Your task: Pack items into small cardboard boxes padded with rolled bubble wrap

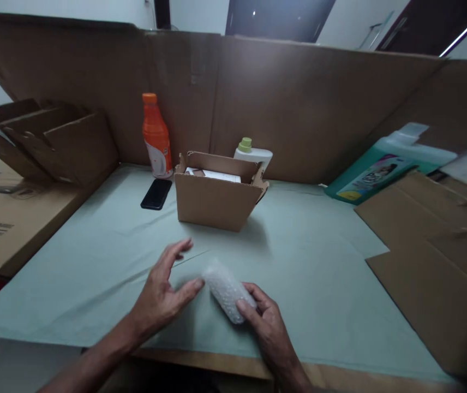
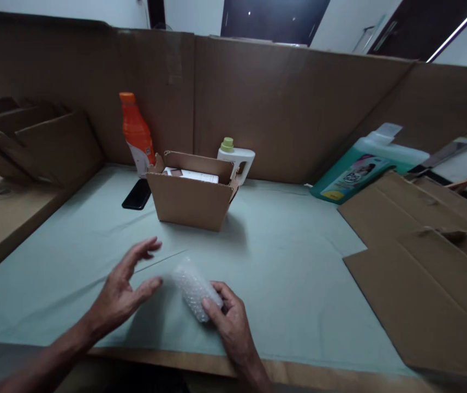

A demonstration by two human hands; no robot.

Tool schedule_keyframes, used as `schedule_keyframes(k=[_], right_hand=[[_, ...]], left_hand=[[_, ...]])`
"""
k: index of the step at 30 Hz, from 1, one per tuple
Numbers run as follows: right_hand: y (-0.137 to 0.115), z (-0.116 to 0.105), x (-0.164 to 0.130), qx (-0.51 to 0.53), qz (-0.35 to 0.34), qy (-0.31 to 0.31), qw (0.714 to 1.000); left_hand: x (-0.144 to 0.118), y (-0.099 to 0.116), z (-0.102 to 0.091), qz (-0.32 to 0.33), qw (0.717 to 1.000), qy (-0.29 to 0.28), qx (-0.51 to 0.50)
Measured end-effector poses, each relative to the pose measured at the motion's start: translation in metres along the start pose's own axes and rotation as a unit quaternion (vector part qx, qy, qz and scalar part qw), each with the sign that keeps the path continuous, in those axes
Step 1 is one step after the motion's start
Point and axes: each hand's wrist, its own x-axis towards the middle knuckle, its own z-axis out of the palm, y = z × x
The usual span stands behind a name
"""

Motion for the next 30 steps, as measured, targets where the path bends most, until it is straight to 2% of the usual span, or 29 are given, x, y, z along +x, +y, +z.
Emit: schedule_keyframes(k=[2, 4, 7, 9, 12, 16, 19, 21, 23, 24, 28, 30], right_hand=[[0.001, -0.006, 0.001, 0.003, 0.003, 0.002, 1.0], [0.001, -0.01, 0.001, 0.001, 0.003, -0.008, 1.0], [-0.01, -0.019, 0.001, -0.012, -0.002, -0.004, 1.0], [-0.025, -0.03, 0.002, -0.039, -0.02, 0.019, 0.999], [-0.057, -0.057, 0.004, -0.101, -0.073, 0.084, 0.989], [-0.112, -0.085, 0.009, -0.161, -0.183, 0.175, 0.954], [-0.155, -0.079, 0.023, -0.257, -0.269, 0.185, 0.91], [-0.18, -0.064, 0.039, -0.347, -0.296, 0.154, 0.877], [-0.198, -0.048, 0.059, -0.458, -0.279, 0.119, 0.836], [-0.206, -0.041, 0.068, -0.524, -0.251, 0.111, 0.806], [-0.234, -0.019, 0.093, -0.748, -0.093, 0.074, 0.653], [-0.246, -0.011, 0.101, -0.792, -0.04, 0.027, 0.609]], left_hand=[[0.048, 0.009, -0.01, 0.132, 0.979, 0.038, 0.151], [0.1, 0.013, -0.017, 0.207, 0.941, 0.055, 0.261], [0.162, 0.008, -0.022, 0.209, 0.907, 0.005, 0.365], [0.181, 0.002, -0.024, 0.196, 0.898, -0.034, 0.393], [0.168, 0.004, -0.026, 0.225, 0.894, -0.049, 0.385], [0.109, 0.026, -0.032, 0.258, 0.891, -0.034, 0.371], [0.071, 0.042, -0.037, 0.251, 0.892, -0.031, 0.375], [0.057, 0.048, -0.039, 0.247, 0.894, -0.027, 0.373], [0.05, 0.05, -0.039, 0.247, 0.896, -0.017, 0.369], [0.049, 0.05, -0.039, 0.245, 0.898, -0.012, 0.366], [0.048, 0.05, -0.038, 0.236, 0.904, -0.009, 0.356], [0.048, 0.05, -0.039, 0.238, 0.906, -0.011, 0.351]])
